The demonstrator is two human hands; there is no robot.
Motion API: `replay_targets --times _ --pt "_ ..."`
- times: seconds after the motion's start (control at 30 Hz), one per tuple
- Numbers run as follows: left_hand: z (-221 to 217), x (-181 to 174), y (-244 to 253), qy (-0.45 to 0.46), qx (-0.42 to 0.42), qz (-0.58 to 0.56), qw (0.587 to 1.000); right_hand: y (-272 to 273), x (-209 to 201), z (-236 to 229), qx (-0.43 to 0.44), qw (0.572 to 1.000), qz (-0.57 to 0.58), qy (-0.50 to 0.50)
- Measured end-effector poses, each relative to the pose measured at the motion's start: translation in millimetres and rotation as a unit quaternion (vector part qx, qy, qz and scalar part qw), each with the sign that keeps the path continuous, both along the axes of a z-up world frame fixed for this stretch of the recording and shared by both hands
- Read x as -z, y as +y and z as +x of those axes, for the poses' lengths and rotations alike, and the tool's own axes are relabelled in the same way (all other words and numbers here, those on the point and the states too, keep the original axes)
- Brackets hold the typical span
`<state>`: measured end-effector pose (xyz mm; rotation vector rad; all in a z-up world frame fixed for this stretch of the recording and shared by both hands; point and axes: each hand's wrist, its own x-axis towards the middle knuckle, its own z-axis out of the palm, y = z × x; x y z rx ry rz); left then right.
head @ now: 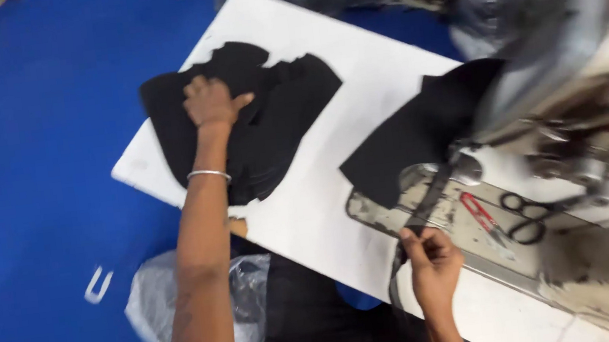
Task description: Stitching a reinforcing strap onto shoe upper components using an industrial sewing machine.
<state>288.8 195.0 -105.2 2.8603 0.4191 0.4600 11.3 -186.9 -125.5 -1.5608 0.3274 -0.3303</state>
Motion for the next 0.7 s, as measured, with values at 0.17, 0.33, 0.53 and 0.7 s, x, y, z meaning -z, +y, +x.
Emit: replay_targets --times 0.17,0.33,0.53,0.7 --pt "35 4 -4 0.104 -0.086 -0.022 0.991 4 -12 3 0.003 1.000 0.014 0.005" --pt "5 -46 -8 -0.010 0.120 -0.003 0.993 2 -29 0 -0.013 0.997 0.014 0.075" --pt "-223 -235 -93 -0.062 0.398 -0.086 0.911 5 -62 -44 -0.087 0.986 0.079 0.117" --pt "-283 -146 -150 0.062 0.347 -0.294 0.888 11 -74 -72 -0.109 0.976 0.108 0.154"
